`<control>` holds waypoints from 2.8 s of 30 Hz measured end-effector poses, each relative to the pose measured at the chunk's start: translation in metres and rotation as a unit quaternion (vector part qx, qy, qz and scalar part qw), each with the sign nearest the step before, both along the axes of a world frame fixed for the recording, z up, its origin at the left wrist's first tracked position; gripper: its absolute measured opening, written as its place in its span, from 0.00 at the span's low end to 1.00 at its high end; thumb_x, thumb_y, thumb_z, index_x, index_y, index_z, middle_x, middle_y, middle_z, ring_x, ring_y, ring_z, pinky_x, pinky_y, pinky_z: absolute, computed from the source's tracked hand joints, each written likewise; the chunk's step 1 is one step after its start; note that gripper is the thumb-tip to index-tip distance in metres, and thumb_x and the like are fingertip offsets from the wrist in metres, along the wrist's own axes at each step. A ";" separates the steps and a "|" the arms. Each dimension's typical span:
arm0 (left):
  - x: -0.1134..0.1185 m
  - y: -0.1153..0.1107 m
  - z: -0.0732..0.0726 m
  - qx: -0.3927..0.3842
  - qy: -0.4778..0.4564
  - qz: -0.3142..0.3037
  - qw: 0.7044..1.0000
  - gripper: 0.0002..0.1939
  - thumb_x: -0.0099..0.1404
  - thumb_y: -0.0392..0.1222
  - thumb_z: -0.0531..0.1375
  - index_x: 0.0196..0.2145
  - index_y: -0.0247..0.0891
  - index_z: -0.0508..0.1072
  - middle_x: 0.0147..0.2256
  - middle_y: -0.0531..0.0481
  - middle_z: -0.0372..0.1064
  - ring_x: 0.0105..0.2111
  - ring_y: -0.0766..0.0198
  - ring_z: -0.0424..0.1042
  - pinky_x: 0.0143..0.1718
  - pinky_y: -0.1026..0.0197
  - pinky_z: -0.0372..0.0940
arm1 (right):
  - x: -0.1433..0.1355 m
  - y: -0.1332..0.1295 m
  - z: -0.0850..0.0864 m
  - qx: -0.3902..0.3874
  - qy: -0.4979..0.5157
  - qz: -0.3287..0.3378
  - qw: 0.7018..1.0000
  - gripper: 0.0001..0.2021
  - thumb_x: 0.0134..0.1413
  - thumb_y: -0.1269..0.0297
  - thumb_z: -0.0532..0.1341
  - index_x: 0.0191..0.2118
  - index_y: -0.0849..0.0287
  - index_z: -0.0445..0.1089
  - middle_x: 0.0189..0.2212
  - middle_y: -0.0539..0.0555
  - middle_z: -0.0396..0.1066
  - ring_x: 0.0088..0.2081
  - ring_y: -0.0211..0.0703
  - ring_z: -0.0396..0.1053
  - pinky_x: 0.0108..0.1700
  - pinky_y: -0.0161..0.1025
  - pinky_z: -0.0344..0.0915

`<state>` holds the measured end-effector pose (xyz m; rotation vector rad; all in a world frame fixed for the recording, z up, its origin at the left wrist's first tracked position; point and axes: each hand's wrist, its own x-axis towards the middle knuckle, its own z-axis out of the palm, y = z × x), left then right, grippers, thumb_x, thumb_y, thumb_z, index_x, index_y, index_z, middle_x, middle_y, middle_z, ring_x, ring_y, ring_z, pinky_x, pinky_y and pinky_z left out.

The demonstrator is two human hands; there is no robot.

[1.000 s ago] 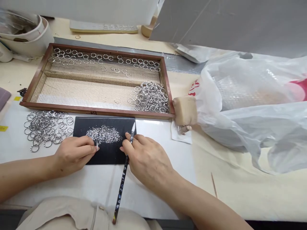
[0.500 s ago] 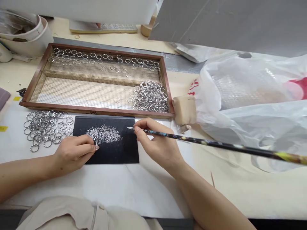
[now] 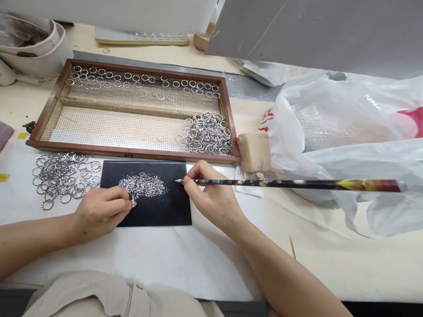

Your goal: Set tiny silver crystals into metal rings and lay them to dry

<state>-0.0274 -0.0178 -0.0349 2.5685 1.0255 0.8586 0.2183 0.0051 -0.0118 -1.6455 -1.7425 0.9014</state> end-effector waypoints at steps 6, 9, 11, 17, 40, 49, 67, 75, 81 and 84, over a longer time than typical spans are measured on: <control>0.000 0.000 0.000 0.001 -0.005 -0.002 1.000 0.12 0.62 0.30 0.55 0.21 0.35 0.64 0.22 0.55 0.65 0.18 0.74 0.56 0.18 0.67 0.50 | 0.000 0.000 -0.001 -0.002 -0.004 0.005 1.000 0.07 0.52 0.69 0.57 0.25 0.56 0.61 0.21 0.48 0.64 0.24 0.38 0.63 0.25 0.38 0.63; 0.001 0.001 0.001 0.004 0.002 0.000 1.000 0.13 0.63 0.30 0.53 0.21 0.35 0.64 0.22 0.55 0.65 0.18 0.74 0.55 0.17 0.68 0.50 | 0.000 -0.001 0.002 0.007 0.006 0.005 1.000 0.07 0.53 0.68 0.57 0.25 0.56 0.61 0.22 0.49 0.64 0.24 0.39 0.64 0.25 0.38 0.63; 0.001 0.001 0.001 0.008 0.008 0.003 1.000 0.14 0.63 0.30 0.52 0.21 0.35 0.64 0.22 0.55 0.65 0.18 0.74 0.55 0.17 0.68 0.50 | -0.002 -0.003 0.004 0.018 0.031 0.013 0.999 0.07 0.54 0.67 0.57 0.25 0.55 0.62 0.22 0.50 0.65 0.27 0.41 0.67 0.27 0.39 0.64; 0.001 0.001 -0.001 0.026 0.019 0.008 0.999 0.15 0.63 0.30 0.52 0.19 0.35 0.64 0.22 0.55 0.65 0.18 0.74 0.55 0.17 0.67 0.49 | -0.019 -0.021 0.009 0.011 0.187 0.063 0.980 0.06 0.56 0.64 0.57 0.28 0.54 0.61 0.26 0.51 0.68 0.26 0.41 0.71 0.25 0.39 0.68; 0.000 0.000 -0.003 0.032 0.020 -0.003 0.999 0.14 0.62 0.30 0.52 0.20 0.35 0.66 0.23 0.54 0.66 0.18 0.73 0.56 0.17 0.66 0.48 | -0.037 -0.034 0.004 0.047 0.192 0.148 0.969 0.05 0.56 0.71 0.56 0.30 0.56 0.61 0.27 0.51 0.69 0.26 0.37 0.68 0.24 0.36 0.65; 0.000 0.000 -0.003 0.049 0.028 -0.002 0.998 0.14 0.62 0.30 0.52 0.19 0.35 0.65 0.22 0.54 0.65 0.18 0.73 0.56 0.17 0.66 0.47 | -0.037 -0.033 0.005 0.052 0.194 0.157 0.967 0.06 0.55 0.74 0.56 0.31 0.55 0.61 0.28 0.51 0.67 0.27 0.37 0.67 0.25 0.36 0.64; 0.001 0.000 -0.003 0.039 0.026 -0.003 0.999 0.13 0.62 0.30 0.52 0.20 0.35 0.66 0.22 0.54 0.66 0.18 0.73 0.55 0.18 0.66 0.47 | -0.038 -0.033 0.003 0.056 0.186 0.155 0.969 0.05 0.55 0.73 0.56 0.31 0.56 0.61 0.26 0.51 0.67 0.27 0.37 0.67 0.25 0.36 0.64; 0.001 0.000 -0.005 0.043 0.023 -0.004 0.999 0.13 0.61 0.30 0.53 0.19 0.35 0.65 0.22 0.54 0.64 0.18 0.72 0.54 0.17 0.65 0.46 | -0.038 -0.032 0.004 0.050 0.187 0.158 0.968 0.05 0.55 0.73 0.56 0.31 0.55 0.62 0.26 0.50 0.67 0.27 0.37 0.67 0.26 0.35 0.63; 0.001 0.001 -0.005 0.042 0.019 -0.006 0.999 0.13 0.61 0.29 0.54 0.19 0.35 0.65 0.22 0.54 0.65 0.18 0.73 0.53 0.18 0.65 0.46 | -0.037 -0.032 0.002 0.050 0.185 0.161 0.968 0.05 0.55 0.72 0.56 0.31 0.56 0.61 0.26 0.50 0.67 0.27 0.36 0.66 0.25 0.35 0.63; 0.001 0.000 -0.004 0.042 0.021 -0.007 0.999 0.13 0.61 0.30 0.53 0.20 0.35 0.65 0.22 0.54 0.65 0.18 0.73 0.53 0.18 0.66 0.46 | -0.037 -0.032 0.002 0.049 0.183 0.160 0.969 0.04 0.56 0.71 0.56 0.31 0.56 0.61 0.26 0.51 0.67 0.27 0.37 0.66 0.25 0.35 0.63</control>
